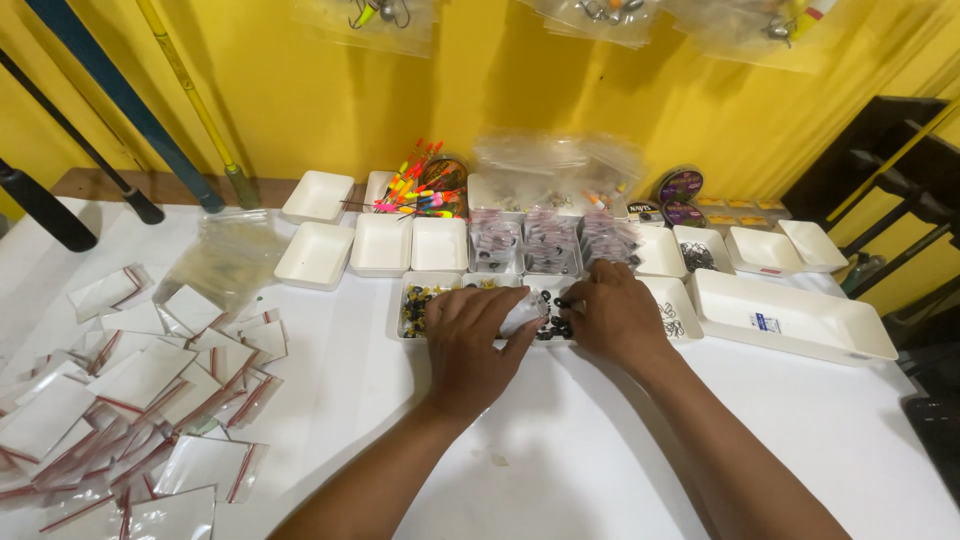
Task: Packaging small fishing tackle components into plastic bags and hanging them on a display rack
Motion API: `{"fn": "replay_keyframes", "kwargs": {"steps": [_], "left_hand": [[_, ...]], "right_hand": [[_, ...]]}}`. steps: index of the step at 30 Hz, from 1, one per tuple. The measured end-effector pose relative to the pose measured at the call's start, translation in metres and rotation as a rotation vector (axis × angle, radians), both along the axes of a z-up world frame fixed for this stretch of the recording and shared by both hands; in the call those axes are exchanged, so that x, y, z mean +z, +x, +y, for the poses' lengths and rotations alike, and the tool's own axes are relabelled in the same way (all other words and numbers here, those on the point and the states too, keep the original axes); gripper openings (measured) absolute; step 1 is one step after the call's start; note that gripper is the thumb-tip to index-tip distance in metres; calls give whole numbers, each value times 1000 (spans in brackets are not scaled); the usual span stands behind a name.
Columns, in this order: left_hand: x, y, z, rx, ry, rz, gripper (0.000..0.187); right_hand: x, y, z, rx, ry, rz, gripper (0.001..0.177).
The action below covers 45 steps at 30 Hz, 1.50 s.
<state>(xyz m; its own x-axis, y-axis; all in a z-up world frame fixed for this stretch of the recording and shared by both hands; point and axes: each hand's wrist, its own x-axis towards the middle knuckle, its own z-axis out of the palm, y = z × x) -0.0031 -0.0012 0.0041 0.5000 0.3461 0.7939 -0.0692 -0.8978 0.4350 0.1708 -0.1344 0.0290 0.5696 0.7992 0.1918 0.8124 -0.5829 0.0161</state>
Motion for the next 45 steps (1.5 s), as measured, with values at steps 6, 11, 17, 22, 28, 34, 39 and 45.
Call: {"fn": "replay_keyframes", "kwargs": {"steps": [6, 11, 17, 22, 28, 34, 39, 45], "left_hand": [[-2, 0, 1, -19, 26, 24, 34], [2, -1, 0, -55, 33, 58, 33], [4, -1, 0, -83, 41, 79, 36], [8, -1, -2, -116, -26, 68, 36], [-5, 5, 1, -63, -20, 66, 36], [4, 1, -2, -82, -38, 64, 36], [21, -5, -7, -149, -81, 19, 36], [12, -2, -6, -109, 27, 28, 39]], "right_hand": [[12, -8, -2, -25, 185, 189, 16], [40, -17, -17, -67, 410, 556, 16], [32, -4, -30, 15, 777, 890, 17], [31, -7, -33, 91, 945, 901, 22], [35, -27, -31, 162, 1038, 806, 25], [33, -46, -22, 179, 1061, 638, 20], [27, -49, -19, 126, 1075, 602, 18], [27, -54, -17, 83, 1061, 603, 17]]}}
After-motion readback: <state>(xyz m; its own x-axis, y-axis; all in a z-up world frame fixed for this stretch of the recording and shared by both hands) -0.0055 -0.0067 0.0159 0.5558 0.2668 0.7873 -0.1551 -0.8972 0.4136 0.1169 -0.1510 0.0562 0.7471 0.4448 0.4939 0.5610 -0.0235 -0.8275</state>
